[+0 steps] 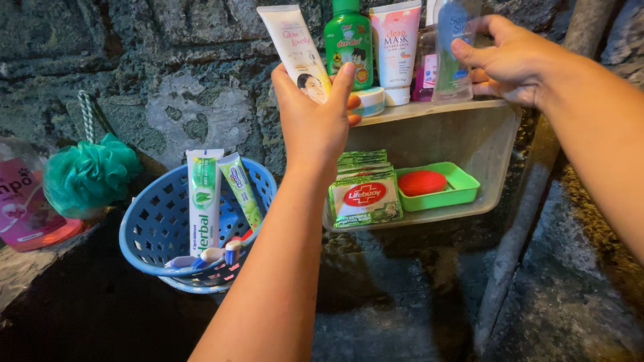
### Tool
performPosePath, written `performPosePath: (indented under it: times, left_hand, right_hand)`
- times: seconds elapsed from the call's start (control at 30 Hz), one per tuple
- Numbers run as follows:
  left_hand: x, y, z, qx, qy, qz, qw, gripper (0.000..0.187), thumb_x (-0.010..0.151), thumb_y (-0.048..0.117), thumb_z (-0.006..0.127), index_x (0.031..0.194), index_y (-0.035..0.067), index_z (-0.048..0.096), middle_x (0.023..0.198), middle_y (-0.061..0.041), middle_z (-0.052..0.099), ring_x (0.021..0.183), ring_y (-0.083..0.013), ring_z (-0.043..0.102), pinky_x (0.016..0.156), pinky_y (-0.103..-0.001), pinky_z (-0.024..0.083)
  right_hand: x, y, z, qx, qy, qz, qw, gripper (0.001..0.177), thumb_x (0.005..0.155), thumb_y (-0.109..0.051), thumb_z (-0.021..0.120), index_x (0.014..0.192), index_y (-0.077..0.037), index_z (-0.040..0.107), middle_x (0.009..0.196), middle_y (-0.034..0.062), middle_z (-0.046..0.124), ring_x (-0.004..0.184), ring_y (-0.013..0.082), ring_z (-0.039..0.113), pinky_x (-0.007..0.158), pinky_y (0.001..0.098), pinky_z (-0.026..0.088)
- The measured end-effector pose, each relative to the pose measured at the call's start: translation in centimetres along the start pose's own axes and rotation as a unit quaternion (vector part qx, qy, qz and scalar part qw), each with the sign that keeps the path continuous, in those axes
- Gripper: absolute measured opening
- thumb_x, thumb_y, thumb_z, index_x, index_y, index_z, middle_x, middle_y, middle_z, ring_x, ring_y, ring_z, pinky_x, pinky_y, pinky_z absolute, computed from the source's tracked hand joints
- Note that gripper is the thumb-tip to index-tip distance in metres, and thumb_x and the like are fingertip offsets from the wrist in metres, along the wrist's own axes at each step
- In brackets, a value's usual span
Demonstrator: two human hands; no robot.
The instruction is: The person organizes various toiletry items by placing toothpaste tubes and toothbrushes into a blue basket and arranging bottles of cleanser, lotion, and soap onto a shelf in a bathroom.
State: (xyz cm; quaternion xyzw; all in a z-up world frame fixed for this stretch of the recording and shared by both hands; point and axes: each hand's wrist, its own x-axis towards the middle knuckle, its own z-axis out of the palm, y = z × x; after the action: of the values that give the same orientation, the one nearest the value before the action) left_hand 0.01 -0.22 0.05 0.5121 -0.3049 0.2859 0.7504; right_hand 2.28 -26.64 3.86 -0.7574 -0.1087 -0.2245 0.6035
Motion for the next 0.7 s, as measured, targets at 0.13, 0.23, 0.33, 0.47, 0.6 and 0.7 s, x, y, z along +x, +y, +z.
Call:
performPosePath:
  times: [0.13,0.23,0.33,0.47,0.6,0.7]
  left_hand:
    - [-0.1,0.1,0.2,-0.004,-0.013,-0.001,1.0,0.055,0.078,0.017,0.068,0.118,0.005,0.031,0.091,-0.011,0.06,0.064,-0.0151,0.065,0.046,-0.027,0.054]
    - [-0.2,0.1,0.4,0.001,-0.013,-0.006,1.0,0.055,0.079,0.018,0.067,0.118,0.006,0.031,0.092,-0.011,0.06,0.065,-0.0151,0.065,0.047,-0.027,0.055]
    - [-0.2,0.2,0.4,0.0,-0.009,-0.01,1.0,0.053,0.08,0.02,0.065,0.118,0.006,0.031,0.094,-0.011,0.06,0.065,-0.0156,0.065,0.047,-0.028,0.055]
    - [-0.1,0.1,0.2,-0.009,-0.004,-0.015,1.0,0.045,0.084,0.024,0.059,0.117,0.006,0.033,0.095,-0.01,0.059,0.063,-0.016,0.065,0.045,-0.028,0.054]
    - [0.0,0.0,0.2,-0.02,0.0,-0.024,1.0,0.035,0.09,0.025,0.051,0.113,0.004,0.035,0.093,-0.01,0.057,0.061,-0.016,0.064,0.045,-0.028,0.054]
    - [0.0,0.0,0.1,-0.05,-0.018,-0.023,0.998,0.033,0.092,0.026,0.046,0.114,0.006,0.033,0.091,-0.01,0.055,0.06,-0.0146,0.062,0.045,-0.028,0.054]
  right_hand:
    - [-0.2,-0.4,0.4,-0.005,-0.004,0.002,1.0,0.057,0.086,-0.022,0.059,0.133,-0.012,0.028,0.123,0.0147,0.053,0.105,0.0275,0.061,0.086,0.0431,0.052]
    - [-0.4,-0.6,0.9,-0.089,0.04,0.018,0.995,0.059,0.086,-0.023,0.062,0.133,-0.01,0.029,0.12,0.0181,0.053,0.102,0.0277,0.059,0.083,0.0433,0.051]
    - [-0.3,-0.6,1.0,-0.117,0.059,0.023,0.991,0.061,0.086,-0.025,0.063,0.134,-0.01,0.028,0.117,0.0179,0.052,0.099,0.0256,0.059,0.083,0.0423,0.051]
    - [0.1,-0.4,0.7,-0.041,-0.001,0.03,0.999,0.059,0.084,-0.028,0.061,0.131,-0.009,0.031,0.116,0.0112,0.054,0.097,0.0211,0.062,0.082,0.041,0.051]
    - [0.0,-0.4,0.8,-0.138,0.046,0.062,0.987,0.053,0.087,-0.037,0.058,0.128,-0.01,0.04,0.117,0.0064,0.057,0.1,0.0168,0.058,0.083,0.0395,0.046]
    - [-0.2,-0.8,1.2,-0.211,0.077,0.078,0.971,0.049,0.087,-0.042,0.058,0.123,-0.011,0.046,0.115,0.0045,0.058,0.1,0.0154,0.055,0.083,0.038,0.044]
